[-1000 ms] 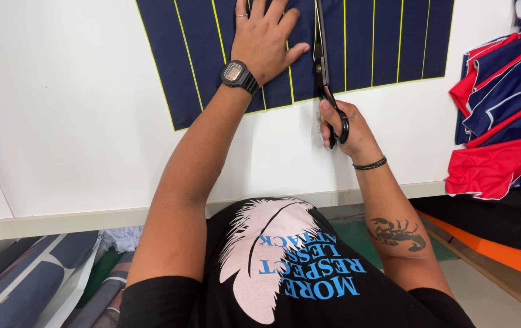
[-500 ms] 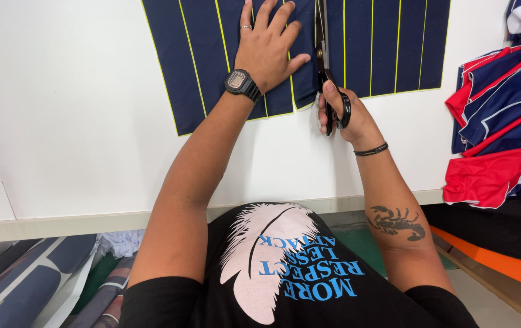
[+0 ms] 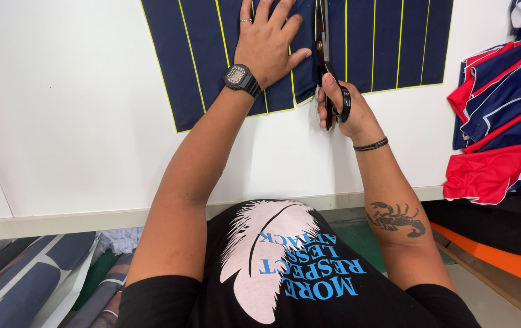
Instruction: The person uses shears to cut a large piece of dark blue fabric with yellow vertical lines into multiple vertical strips on a white table. The person holds the fabric with the left hand and cuts along the lines with the right hand, then stacks the cut pieces to the left.
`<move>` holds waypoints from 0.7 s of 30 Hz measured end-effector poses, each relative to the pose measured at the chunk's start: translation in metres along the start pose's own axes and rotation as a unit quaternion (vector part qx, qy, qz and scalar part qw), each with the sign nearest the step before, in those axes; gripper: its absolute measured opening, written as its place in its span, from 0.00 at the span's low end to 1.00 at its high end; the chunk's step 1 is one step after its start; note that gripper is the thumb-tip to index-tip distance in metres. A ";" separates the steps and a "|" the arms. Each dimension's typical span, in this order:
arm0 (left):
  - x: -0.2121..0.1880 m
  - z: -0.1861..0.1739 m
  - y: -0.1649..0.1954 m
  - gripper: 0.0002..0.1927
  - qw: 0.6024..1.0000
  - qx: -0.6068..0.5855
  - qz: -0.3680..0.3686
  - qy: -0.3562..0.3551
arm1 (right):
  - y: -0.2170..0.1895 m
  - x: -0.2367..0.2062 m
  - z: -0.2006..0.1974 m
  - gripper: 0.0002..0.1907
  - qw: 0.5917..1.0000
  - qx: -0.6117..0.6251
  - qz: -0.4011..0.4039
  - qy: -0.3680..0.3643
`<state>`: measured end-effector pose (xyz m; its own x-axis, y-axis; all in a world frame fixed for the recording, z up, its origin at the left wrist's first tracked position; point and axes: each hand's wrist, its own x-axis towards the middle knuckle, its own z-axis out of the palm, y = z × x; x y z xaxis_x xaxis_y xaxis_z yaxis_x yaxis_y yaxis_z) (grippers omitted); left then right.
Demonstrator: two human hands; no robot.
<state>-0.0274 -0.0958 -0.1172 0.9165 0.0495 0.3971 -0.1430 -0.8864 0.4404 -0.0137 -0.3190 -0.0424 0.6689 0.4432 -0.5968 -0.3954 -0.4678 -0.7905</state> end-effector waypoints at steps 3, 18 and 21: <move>0.000 0.001 0.000 0.30 1.000 -0.005 -0.004 -0.003 | -0.001 0.000 0.003 0.32 1.000 0.014 -0.004 0.004; 0.002 0.001 -0.001 0.29 1.000 0.007 -0.003 0.005 | -0.005 0.002 0.002 0.27 0.999 0.003 0.008 0.037; 0.004 -0.006 0.005 0.29 1.000 0.008 0.002 0.007 | -0.002 0.002 -0.002 0.27 0.999 0.012 0.019 0.033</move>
<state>-0.0266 -0.0970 -0.1087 0.9108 0.0524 0.4094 -0.1403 -0.8935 0.4265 -0.0102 -0.3185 -0.0420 0.6924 0.3739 -0.6170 -0.4362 -0.4642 -0.7709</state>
